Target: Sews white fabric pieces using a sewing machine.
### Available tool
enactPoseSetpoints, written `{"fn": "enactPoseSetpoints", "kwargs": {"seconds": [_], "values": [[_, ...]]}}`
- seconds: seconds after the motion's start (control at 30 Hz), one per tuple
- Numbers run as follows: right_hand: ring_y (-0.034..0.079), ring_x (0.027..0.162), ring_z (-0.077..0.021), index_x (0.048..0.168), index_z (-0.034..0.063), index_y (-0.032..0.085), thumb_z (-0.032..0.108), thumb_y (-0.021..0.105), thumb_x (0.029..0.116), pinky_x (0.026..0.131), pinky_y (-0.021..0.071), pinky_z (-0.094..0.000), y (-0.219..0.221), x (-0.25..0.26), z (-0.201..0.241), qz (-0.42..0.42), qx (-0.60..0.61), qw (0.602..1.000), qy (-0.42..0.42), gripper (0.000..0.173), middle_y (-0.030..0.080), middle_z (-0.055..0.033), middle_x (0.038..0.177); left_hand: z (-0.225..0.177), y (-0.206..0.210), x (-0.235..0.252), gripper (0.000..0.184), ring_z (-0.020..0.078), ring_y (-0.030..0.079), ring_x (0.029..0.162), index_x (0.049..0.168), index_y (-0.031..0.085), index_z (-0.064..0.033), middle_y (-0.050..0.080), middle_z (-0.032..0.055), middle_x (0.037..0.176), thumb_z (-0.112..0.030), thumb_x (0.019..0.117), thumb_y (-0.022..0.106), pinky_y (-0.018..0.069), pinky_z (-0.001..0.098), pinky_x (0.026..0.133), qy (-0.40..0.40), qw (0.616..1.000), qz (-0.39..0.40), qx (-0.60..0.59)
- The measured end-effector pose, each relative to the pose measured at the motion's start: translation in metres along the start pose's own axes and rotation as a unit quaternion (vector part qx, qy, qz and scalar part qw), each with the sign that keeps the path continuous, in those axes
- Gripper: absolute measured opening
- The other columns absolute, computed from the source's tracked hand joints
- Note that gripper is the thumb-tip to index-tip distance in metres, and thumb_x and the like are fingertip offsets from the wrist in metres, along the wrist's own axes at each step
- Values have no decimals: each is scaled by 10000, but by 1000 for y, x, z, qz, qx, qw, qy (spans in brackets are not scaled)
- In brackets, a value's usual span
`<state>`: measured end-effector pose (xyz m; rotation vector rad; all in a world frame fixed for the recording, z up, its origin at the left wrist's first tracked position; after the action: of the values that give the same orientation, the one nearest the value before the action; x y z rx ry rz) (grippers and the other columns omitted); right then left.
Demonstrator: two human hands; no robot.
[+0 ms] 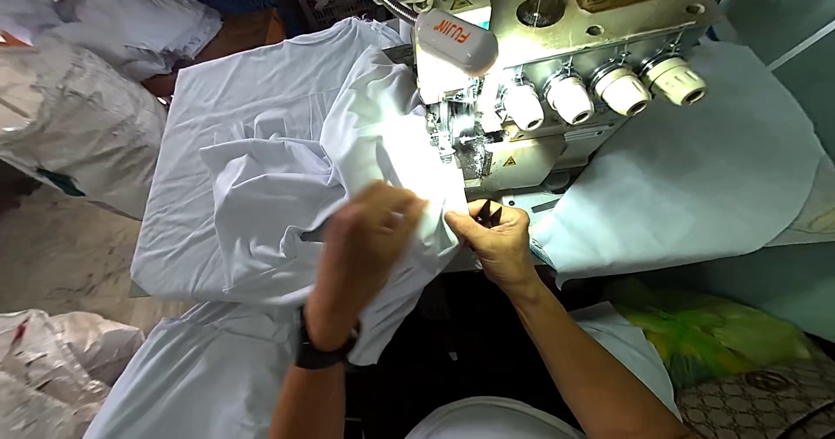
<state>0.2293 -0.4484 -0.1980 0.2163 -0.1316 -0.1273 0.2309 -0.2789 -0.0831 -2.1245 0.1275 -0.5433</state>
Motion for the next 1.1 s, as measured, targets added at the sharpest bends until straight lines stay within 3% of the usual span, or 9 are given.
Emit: {"fn": "enactPoseSetpoints", "kwargs": {"seconds": [0.17,0.3,0.43,0.5,0.53,0.67,0.8,0.93,1.1], "values": [[561,641,120,772,71,665,208,731,904,588,475,-76,17,-56,43,221,4,973,-69,200,632,105,673,185,-52,-120,561,591,551,1177,1332,545,145,540,423,1299,-241,955,699,409,743,973,-374,921,-68,86],[542,679,66,815,24,574,282,683,997,632,441,-69,21,-94,86,367,97,917,-126,334,567,0,694,200,-86,-161,348,323,695,767,1129,629,153,681,290,978,-172,1027,558,586,517,736,-379,918,-86,77],[550,541,-47,747,35,650,262,703,895,505,446,-214,-4,-97,9,331,-227,915,-23,276,585,-21,597,198,-213,-152,408,90,632,895,1234,525,170,628,217,1089,-204,1076,477,539,274,863,-321,912,-241,87],[637,693,-299,904,-37,679,197,685,947,662,497,-494,-11,-97,-31,368,-362,842,157,238,636,-161,733,196,-239,-108,351,57,570,908,1187,525,156,580,166,1054,-165,1090,423,475,207,891,-328,887,-312,93],[652,736,-295,961,-41,697,185,684,961,710,519,-490,-11,-93,-35,353,-365,841,185,227,664,-165,788,202,-242,-83,353,98,561,985,1196,520,178,579,205,1108,-144,1084,430,450,225,942,-304,895,-311,98],[590,627,-46,878,-6,722,197,673,933,604,500,-213,-7,-47,-4,123,-296,947,13,216,665,-47,724,171,-186,-9,641,377,475,1370,1480,329,152,395,377,1502,-308,1066,495,408,439,1126,-149,971,-137,127],[525,517,21,939,80,718,168,687,934,491,466,-158,-3,-2,-6,68,-94,988,103,93,626,63,676,40,-49,-12,303,117,664,787,1122,618,67,678,141,992,-217,1049,544,570,291,696,-11,996,-84,-23],[453,427,12,773,119,700,37,654,931,422,399,-147,10,8,-11,104,73,979,157,183,569,55,545,4,41,-33,264,272,683,922,1025,735,-26,716,129,1002,-245,879,726,548,434,751,18,997,-62,31],[513,492,1,700,157,666,-16,755,803,464,457,-155,2,5,-5,32,66,994,81,221,637,55,662,0,45,-40,120,147,663,845,1015,649,30,668,126,933,-21,993,542,556,243,773,-30,992,-118,-37]]}}
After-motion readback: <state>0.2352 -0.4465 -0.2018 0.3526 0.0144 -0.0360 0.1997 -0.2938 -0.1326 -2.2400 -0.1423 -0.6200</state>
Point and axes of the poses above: each hand's wrist, its own x-axis towards the middle knuckle, its own y-axis out of the palm, z = x × y, the point moved 8 cm from there along x, towards the middle knuckle
